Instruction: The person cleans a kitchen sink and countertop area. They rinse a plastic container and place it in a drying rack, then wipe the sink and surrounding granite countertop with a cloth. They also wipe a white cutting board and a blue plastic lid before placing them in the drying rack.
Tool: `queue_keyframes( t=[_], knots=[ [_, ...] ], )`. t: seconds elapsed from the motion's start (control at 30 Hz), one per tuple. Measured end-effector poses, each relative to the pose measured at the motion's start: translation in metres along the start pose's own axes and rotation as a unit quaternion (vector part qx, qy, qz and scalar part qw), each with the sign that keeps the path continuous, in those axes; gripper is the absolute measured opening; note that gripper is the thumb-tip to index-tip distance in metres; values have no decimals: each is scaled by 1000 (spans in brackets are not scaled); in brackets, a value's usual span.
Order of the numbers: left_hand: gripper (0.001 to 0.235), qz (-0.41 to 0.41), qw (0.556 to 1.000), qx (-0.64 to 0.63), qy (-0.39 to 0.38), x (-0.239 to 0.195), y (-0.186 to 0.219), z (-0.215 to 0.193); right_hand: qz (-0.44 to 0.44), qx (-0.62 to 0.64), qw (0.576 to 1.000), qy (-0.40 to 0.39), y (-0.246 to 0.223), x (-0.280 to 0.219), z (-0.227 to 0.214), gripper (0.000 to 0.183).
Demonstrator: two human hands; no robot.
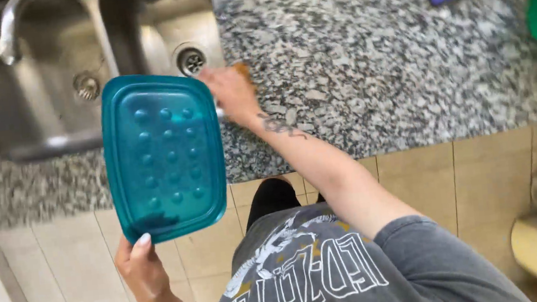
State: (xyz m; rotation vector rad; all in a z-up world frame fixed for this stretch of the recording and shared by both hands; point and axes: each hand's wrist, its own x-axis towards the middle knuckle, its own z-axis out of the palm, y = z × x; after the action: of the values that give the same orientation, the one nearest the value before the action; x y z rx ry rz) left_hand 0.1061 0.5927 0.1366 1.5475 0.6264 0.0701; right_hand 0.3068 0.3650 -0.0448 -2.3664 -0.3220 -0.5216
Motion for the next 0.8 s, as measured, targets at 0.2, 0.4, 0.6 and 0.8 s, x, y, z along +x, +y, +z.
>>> queue_keyframes(
  t=[0.2,0.4,0.6,0.8],
  knots=[
    [38,-13,994,22,-103,69,16,44,131,257,956,-58,23,-16,-175,33],
    [40,-6,976,88,-201,83,26,98,525,11,817,237,175,-126,-324,33],
    [18,-17,976,144,-165,86,15,95,550,-288,775,121,267,-124,-308,45],
    [13,-9,968,154,-197,85,17,89,511,-266,816,58,259,-90,-260,50]
  ],
)
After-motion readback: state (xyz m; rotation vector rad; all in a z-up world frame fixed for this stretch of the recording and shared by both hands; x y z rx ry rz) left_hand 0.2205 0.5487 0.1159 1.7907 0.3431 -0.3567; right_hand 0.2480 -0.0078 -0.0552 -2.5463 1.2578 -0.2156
